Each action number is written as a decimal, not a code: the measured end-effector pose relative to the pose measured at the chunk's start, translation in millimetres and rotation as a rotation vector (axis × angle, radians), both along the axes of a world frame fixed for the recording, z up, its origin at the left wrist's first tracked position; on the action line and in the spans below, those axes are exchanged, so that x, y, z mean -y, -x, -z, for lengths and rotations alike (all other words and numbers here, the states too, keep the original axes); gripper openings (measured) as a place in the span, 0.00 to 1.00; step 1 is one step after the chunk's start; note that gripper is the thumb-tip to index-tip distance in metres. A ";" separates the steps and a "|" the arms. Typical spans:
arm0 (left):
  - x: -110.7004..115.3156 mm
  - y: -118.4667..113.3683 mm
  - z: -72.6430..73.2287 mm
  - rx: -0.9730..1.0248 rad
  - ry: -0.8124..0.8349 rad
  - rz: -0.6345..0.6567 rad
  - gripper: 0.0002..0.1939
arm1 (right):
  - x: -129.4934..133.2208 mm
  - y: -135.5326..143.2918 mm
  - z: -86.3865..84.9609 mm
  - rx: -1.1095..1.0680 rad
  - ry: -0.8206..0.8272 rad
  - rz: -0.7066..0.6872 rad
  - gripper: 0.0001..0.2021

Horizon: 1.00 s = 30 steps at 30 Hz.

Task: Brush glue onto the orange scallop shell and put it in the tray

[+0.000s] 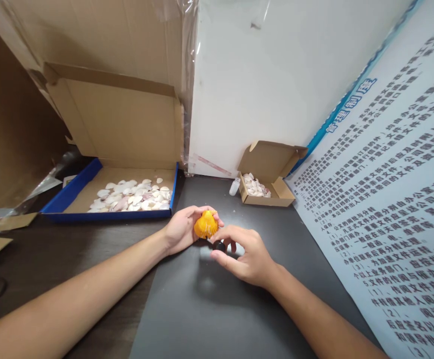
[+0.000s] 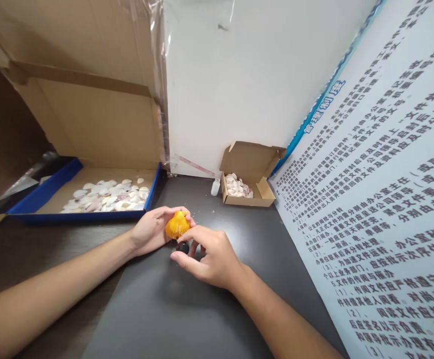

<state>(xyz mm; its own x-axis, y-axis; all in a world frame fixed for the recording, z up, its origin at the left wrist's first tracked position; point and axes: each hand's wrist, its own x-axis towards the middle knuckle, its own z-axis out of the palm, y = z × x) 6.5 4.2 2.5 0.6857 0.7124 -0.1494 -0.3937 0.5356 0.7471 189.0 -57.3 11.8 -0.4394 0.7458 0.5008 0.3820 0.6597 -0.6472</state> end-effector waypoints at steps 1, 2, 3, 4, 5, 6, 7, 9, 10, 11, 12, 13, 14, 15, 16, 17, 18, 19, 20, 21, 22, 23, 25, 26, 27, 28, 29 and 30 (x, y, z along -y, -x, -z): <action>0.0 -0.3 -0.2 -0.005 0.002 -0.006 0.13 | -0.4 -0.2 0.7 -0.027 -0.015 0.010 0.07; 0.0 -0.7 -0.4 -0.013 0.004 -0.013 0.13 | -1.0 -0.3 1.5 -0.052 -0.027 0.028 0.08; 0.0 -1.2 -0.7 -0.022 0.007 -0.020 0.13 | -1.5 -0.4 2.2 -0.069 -0.033 0.049 0.09; 0.0 -1.7 -0.9 -0.033 0.009 -0.025 0.14 | -1.9 -0.4 2.7 -0.072 -0.032 0.069 0.10; 0.0 -2.2 -1.2 -0.042 0.012 -0.030 0.14 | -2.1 -0.2 2.8 -0.062 -0.027 0.080 0.10; 0.1 -2.7 -1.4 -0.050 0.015 -0.037 0.14 | -2.0 0.1 2.5 -0.042 -0.017 0.081 0.10; 0.2 -3.2 -1.7 -0.055 0.018 -0.044 0.14 | -1.7 0.4 1.9 -0.016 -0.004 0.068 0.09; 0.4 -3.8 -2.0 -0.053 0.023 -0.047 0.13 | -0.3 1.2 0.1 0.034 0.022 0.023 0.07; 0.4 -4.1 -2.1 -0.047 0.025 -0.043 0.13 | 0.3 1.5 -0.7 0.051 0.032 0.001 0.06; 0.5 -4.2 -2.2 -0.038 0.024 -0.037 0.13 | 0.8 1.7 -1.2 0.056 0.036 -0.014 0.06; 0.6 -4.2 -2.3 -0.028 0.022 -0.031 0.13 | 1.1 1.8 -1.3 0.050 0.032 -0.022 0.06; 0.7 -4.2 -2.4 -0.019 0.018 -0.028 0.13 | 1.0 1.7 -1.0 0.034 0.022 -0.022 0.06; 0.8 -4.1 -2.6 -0.013 0.014 -0.030 0.13 | 0.7 1.5 -0.3 0.011 0.009 -0.015 0.06; 0.9 -3.9 -2.8 -0.012 0.010 -0.034 0.13 | 0.1 1.3 0.7 -0.017 -0.006 -0.001 0.07; 1.0 -3.7 -3.1 -0.017 0.010 -0.037 0.13 | -0.6 1.0 1.8 -0.043 -0.019 0.018 0.07; 1.1 -3.4 -3.3 -0.026 0.011 -0.040 0.13 | -1.3 0.8 2.8 -0.064 -0.029 0.037 0.08; 1.1 -3.0 -3.5 -0.036 0.014 -0.041 0.13 | -1.8 0.7 3.5 -0.074 -0.033 0.052 0.09; 1.1 -2.6 -3.5 -0.045 0.015 -0.038 0.14 | -2.2 0.7 3.9 -0.073 -0.031 0.064 0.09; 1.1 -2.3 -3.5 -0.048 0.016 -0.035 0.14 | -2.2 0.7 4.0 -0.062 -0.025 0.070 0.09; 1.1 -2.0 -3.4 -0.046 0.014 -0.033 0.14 | -2.0 0.8 3.6 -0.042 -0.012 0.070 0.09; 1.2 -1.8 -3.3 -0.040 0.012 -0.032 0.13 | -1.6 1.0 3.0 -0.015 0.005 0.063 0.08; 1.2 -1.7 -3.3 -0.033 0.009 -0.030 0.13 | -1.0 1.1 2.1 0.014 0.022 0.051 0.08; 1.5 -1.9 -3.4 -0.022 0.005 -0.023 0.13 | 0.1 1.1 0.4 0.063 0.047 0.024 0.07; 1.6 -2.1 -3.5 -0.020 0.004 -0.020 0.13 | 0.5 0.9 -0.3 0.075 0.051 0.014 0.07; 1.7 -2.4 -3.7 -0.019 0.003 -0.016 0.13 | 0.7 0.7 -0.8 0.078 0.049 0.011 0.07; 1.8 -2.7 -3.9 -0.018 0.003 -0.015 0.13 | 0.7 0.3 -1.2 0.073 0.044 0.015 0.08; 1.9 -3.0 -4.1 -0.018 0.002 -0.015 0.13 | 0.5 0.0 -1.3 0.065 0.037 0.026 0.08; 1.9 -3.2 -4.4 -0.016 0.000 -0.017 0.14 | 0.3 -0.4 -1.3 0.056 0.031 0.039 0.09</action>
<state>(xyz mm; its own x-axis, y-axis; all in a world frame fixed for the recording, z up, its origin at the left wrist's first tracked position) 9.7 2.3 6.9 0.6708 0.7242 -0.1602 -0.3908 0.5287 0.7535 189.3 -57.6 13.1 -0.4366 0.7777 0.4523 0.4431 0.6234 -0.6442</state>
